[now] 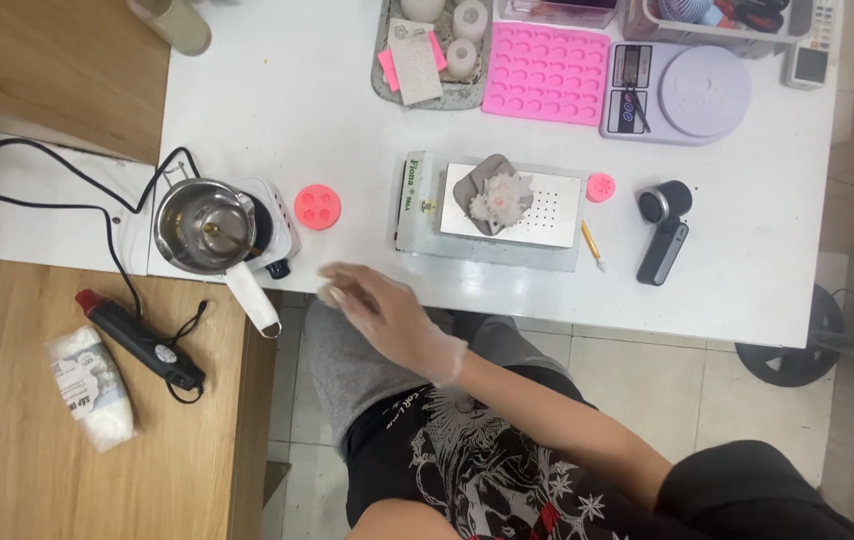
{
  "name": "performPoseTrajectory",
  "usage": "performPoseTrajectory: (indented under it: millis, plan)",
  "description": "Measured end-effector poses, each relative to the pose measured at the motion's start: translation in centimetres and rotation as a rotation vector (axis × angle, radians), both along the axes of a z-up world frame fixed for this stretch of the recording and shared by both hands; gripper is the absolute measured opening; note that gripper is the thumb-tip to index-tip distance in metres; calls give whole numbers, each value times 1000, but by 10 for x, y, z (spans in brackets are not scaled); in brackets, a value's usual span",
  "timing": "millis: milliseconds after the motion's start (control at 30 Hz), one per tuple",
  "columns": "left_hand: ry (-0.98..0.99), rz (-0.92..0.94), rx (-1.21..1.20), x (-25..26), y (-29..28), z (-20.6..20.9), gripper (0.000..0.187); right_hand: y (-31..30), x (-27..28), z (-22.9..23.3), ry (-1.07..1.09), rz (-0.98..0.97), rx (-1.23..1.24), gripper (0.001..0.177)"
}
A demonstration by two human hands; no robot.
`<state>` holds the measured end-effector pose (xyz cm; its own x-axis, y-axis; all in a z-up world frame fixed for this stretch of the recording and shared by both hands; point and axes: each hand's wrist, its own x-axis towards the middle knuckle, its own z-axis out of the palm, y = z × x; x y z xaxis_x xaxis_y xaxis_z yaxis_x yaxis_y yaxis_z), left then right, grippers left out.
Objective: Use a spoon to carefully apply melted wax to a flower-shaped candle decoration.
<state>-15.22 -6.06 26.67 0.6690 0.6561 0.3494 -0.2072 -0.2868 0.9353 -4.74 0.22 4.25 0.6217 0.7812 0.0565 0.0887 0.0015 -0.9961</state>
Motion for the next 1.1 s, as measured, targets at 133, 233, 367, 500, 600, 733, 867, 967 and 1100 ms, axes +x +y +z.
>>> performPoseTrajectory:
  millis: [133, 233, 367, 500, 600, 733, 867, 967, 1100]
  plan:
    - [29, -69, 74, 61, 39, -87, 70, -88, 20, 25, -107, -141, 51, 36]
    - [137, -170, 146, 102, 61, -146, 84, -140, 44, 16, -154, -349, -61, 35]
    - [322, -168, 453, 135, 71, -210, 96, -179, 76, 5, -199, -620, -137, 26]
    - [375, -195, 424, 149, 67, -236, 105, -195, 96, 5, -202, -743, -194, 26]
    - [446, -147, 447, 151, 71, -242, 105, -196, 102, 2, -135, -748, -134, 24]
    - [489, -161, 418, 154, 74, -239, 100, -191, 101, 2, -101, -703, -153, 23]
    - [499, -194, 368, 154, 78, -241, 94, -184, 101, -5, -57, -658, -156, 22]
    - [488, -200, 371, 155, 81, -238, 94, -182, 101, -9, -47, -640, -141, 22]
    - [492, -196, 383, 158, 82, -235, 94, -183, 104, -13, -61, -640, -135, 22]
